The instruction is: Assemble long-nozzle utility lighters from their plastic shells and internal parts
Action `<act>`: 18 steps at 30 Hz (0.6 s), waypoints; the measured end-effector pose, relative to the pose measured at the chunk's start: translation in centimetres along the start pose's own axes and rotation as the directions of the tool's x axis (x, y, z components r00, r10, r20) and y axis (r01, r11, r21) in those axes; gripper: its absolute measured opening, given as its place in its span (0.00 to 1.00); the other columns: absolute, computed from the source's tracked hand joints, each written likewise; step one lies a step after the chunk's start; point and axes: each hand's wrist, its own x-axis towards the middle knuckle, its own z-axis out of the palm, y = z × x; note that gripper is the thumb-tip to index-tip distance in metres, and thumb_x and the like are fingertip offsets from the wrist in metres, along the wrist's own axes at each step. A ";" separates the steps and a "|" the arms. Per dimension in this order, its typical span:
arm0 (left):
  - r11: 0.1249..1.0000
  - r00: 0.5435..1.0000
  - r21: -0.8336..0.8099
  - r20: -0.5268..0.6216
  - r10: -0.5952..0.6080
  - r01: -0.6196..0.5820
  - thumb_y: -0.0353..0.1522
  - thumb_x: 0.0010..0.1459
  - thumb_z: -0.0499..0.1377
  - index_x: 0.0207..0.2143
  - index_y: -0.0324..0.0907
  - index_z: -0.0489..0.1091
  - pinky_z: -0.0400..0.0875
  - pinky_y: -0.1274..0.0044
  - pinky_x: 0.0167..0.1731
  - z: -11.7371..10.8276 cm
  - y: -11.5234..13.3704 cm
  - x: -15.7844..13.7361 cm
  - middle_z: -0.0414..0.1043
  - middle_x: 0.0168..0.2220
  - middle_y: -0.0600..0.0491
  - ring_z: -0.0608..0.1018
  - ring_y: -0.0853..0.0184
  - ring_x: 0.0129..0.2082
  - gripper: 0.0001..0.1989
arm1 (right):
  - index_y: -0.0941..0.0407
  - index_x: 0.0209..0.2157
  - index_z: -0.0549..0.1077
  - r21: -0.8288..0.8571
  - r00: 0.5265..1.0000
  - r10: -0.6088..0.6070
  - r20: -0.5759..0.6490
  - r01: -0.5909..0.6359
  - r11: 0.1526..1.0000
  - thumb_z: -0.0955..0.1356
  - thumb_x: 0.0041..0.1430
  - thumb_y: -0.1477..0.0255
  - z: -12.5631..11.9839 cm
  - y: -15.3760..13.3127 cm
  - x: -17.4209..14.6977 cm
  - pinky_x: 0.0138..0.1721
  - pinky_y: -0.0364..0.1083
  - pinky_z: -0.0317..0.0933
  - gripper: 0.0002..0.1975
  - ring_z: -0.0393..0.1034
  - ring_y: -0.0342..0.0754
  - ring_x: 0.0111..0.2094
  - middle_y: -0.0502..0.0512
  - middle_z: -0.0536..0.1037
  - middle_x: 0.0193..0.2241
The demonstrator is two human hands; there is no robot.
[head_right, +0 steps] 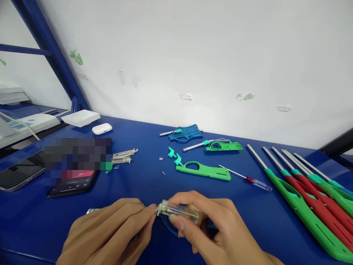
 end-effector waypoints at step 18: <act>0.999 0.996 0.021 0.085 0.030 -0.031 0.25 0.77 0.52 0.44 0.37 0.76 0.75 0.74 0.33 0.0 -0.4 -0.2 0.83 0.31 0.55 0.86 0.66 0.31 0.13 | 0.47 0.47 0.87 -0.171 0.990 -0.124 -0.060 0.112 0.979 0.69 0.72 0.58 -0.6 -1.0 0.0 0.19 0.42 0.70 0.14 0.75 0.46 0.19 0.51 0.85 0.26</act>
